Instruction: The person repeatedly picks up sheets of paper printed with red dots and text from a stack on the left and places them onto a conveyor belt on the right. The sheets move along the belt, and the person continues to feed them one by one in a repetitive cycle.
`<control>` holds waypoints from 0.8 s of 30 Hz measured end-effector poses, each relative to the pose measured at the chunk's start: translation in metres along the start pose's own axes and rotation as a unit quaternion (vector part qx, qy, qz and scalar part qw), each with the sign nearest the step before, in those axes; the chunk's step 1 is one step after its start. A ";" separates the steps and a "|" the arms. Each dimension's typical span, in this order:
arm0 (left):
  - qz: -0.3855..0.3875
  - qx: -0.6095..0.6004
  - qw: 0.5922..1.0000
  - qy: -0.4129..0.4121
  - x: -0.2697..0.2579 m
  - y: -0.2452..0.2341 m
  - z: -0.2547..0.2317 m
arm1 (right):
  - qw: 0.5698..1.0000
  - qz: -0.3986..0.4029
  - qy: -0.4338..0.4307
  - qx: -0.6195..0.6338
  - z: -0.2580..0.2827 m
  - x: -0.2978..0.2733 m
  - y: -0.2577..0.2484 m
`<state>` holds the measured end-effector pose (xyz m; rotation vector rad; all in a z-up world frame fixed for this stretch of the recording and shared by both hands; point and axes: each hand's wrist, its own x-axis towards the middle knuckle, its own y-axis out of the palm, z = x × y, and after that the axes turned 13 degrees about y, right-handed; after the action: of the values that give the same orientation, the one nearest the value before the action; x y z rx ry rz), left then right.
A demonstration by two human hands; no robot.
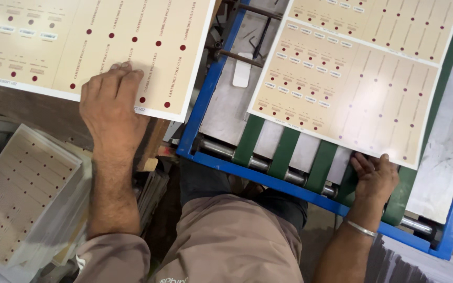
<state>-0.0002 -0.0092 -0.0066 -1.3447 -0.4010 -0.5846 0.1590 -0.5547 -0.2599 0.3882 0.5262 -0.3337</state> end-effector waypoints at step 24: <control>0.134 -0.206 0.959 0.139 0.034 -0.034 -0.132 | 0.954 0.271 0.096 0.080 -0.025 -0.180 0.216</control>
<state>-0.0018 -0.1480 0.0151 -1.6526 0.1434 -0.6388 0.0884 -0.3178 -0.1238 0.7069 0.5605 0.1975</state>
